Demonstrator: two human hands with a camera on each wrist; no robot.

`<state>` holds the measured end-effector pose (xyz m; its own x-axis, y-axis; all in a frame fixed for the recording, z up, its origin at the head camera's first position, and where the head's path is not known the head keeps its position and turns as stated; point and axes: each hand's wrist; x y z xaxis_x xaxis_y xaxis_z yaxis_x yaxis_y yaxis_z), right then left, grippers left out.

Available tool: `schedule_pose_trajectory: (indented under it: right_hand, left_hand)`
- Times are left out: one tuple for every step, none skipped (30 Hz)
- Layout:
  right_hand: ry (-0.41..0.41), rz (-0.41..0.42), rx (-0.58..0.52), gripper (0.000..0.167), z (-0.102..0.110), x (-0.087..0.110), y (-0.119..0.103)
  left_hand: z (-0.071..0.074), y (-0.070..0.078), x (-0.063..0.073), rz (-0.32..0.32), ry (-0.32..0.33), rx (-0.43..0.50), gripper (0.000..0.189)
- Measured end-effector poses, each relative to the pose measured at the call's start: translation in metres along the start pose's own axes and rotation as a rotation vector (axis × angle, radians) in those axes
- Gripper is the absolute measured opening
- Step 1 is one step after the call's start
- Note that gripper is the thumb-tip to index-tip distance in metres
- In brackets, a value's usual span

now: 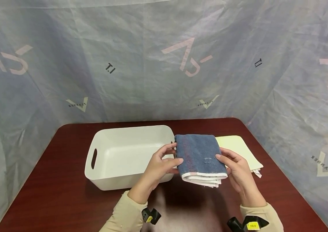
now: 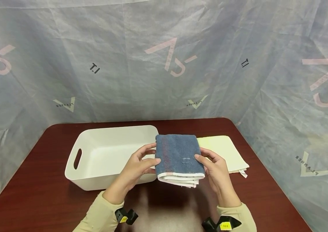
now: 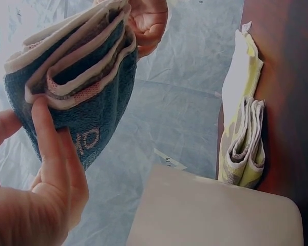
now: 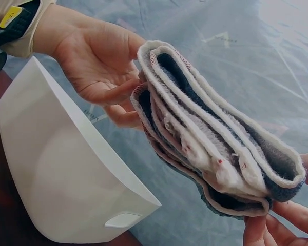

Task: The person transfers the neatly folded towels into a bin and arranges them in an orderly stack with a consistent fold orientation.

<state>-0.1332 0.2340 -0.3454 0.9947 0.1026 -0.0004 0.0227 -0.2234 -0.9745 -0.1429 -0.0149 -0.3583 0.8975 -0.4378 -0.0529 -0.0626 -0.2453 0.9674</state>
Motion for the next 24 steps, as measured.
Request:
schedule_pose_trajectory:
  right_hand:
    - [0.001, -0.002, 0.0, 0.021, -0.0001, 0.0, -0.0001]
    - [0.0, -0.001, -0.001, 0.021, -0.0002, -0.0002, -0.0002]
    - [0.0, 0.0, -0.002, 0.022, -0.0003, -0.0004, -0.0003]
    - [-0.002, 0.002, -0.003, 0.022, -0.0006, -0.0004, -0.0004]
    - [-0.003, 0.004, -0.003, 0.022, -0.0007, -0.0006, -0.0003]
    - [-0.004, 0.005, -0.005, 0.022, -0.0009, -0.0007, -0.0004]
    - [-0.006, 0.006, -0.004, 0.022, -0.0011, -0.001, -0.0005]
    - [-0.009, 0.009, -0.004, 0.023, -0.0014, -0.0013, -0.0006]
    - [-0.01, 0.01, -0.002, 0.022, -0.0017, -0.0015, -0.0007]
    - [-0.011, 0.013, 0.0, 0.022, -0.002, -0.0019, -0.0007]
    - [-0.012, 0.014, 0.002, 0.022, -0.0023, -0.0021, -0.0008]
    - [-0.012, 0.016, 0.004, 0.022, -0.0028, -0.0023, -0.001]
    - [-0.013, 0.018, 0.006, 0.022, -0.0032, -0.0027, -0.0011]
    - [-0.013, 0.02, 0.005, 0.022, -0.0037, -0.003, -0.0013]
    - [-0.013, 0.022, 0.006, 0.021, -0.0042, -0.0033, -0.0015]
    - [-0.014, 0.024, 0.004, 0.021, -0.0047, -0.0036, -0.0016]
    - [-0.015, 0.025, 0.002, 0.021, -0.0052, -0.0037, -0.0018]
    - [-0.016, 0.026, 0.001, 0.021, -0.0056, -0.0041, -0.0019]
    - [-0.016, 0.027, -0.002, 0.022, -0.006, -0.0043, -0.002]
    - [-0.015, 0.028, -0.004, 0.022, -0.0065, -0.0044, -0.0021]
    - [-0.018, 0.03, -0.004, 0.022, -0.0067, -0.0047, -0.0021]
    - [-0.017, 0.031, -0.005, 0.022, -0.0071, -0.0049, -0.0023]
    - [-0.017, 0.032, -0.004, 0.022, -0.0076, -0.0052, -0.0024]
    - [-0.017, 0.034, -0.004, 0.023, -0.008, -0.0055, -0.0026]
  left_hand:
    - [0.0, 0.0001, 0.0, 0.003, 0.003, 0.002, 0.059]
    - [0.0001, 0.0003, 0.0001, 0.002, 0.003, 0.002, 0.059]
    - [0.0001, 0.0007, 0.0003, 0.001, 0.003, 0.003, 0.059]
    - [0.0002, 0.0009, 0.0006, 0.0, 0.003, 0.001, 0.059]
    - [0.0003, 0.0012, 0.0008, -0.003, 0.003, 0.0, 0.059]
    - [0.0005, 0.0016, 0.0011, -0.005, 0.003, -0.001, 0.059]
    - [0.0007, 0.002, 0.0013, -0.006, 0.002, -0.003, 0.059]
    - [0.001, 0.0024, 0.0014, -0.009, 0.001, -0.004, 0.059]
    - [0.0013, 0.0028, 0.0016, -0.011, 0.001, -0.004, 0.059]
    - [0.0016, 0.0033, 0.0017, -0.011, 0.002, -0.006, 0.059]
    - [0.0019, 0.0037, 0.0017, -0.016, 0.001, -0.009, 0.059]
    - [0.0022, 0.0043, 0.0017, -0.015, 0.001, -0.011, 0.059]
    - [0.0026, 0.0046, 0.0017, -0.014, 0.002, -0.011, 0.059]
    - [0.003, 0.005, 0.0016, -0.015, 0.002, -0.011, 0.059]
    - [0.0034, 0.0055, 0.0017, -0.013, 0.003, -0.012, 0.059]
    - [0.0038, 0.0059, 0.0017, -0.013, 0.003, -0.01, 0.059]
    - [0.0042, 0.0062, 0.0018, -0.014, 0.003, -0.009, 0.059]
    - [0.0045, 0.0067, 0.0019, -0.011, 0.004, -0.006, 0.059]
    - [0.0047, 0.0072, 0.0021, -0.012, 0.003, -0.004, 0.059]
    - [0.005, 0.0078, 0.0023, -0.015, 0.002, -0.002, 0.059]
    - [0.0052, 0.0083, 0.0025, -0.018, 0.001, 0.0, 0.06]
    - [0.0054, 0.0088, 0.0027, -0.02, 0.0, 0.004, 0.06]
    - [0.0056, 0.0094, 0.0028, -0.024, 0.0, 0.006, 0.06]
    - [0.0059, 0.0099, 0.0028, -0.027, -0.001, 0.009, 0.06]
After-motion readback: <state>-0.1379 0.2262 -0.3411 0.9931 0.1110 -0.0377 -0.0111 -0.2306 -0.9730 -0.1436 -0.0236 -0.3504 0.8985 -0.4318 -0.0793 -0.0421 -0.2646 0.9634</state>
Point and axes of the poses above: each hand's wrist, its own x-axis away from the middle knuckle, its own z-axis out of the back of the hand, y = z × x, and after that the axes turned 8 degrees about -y, right-handed
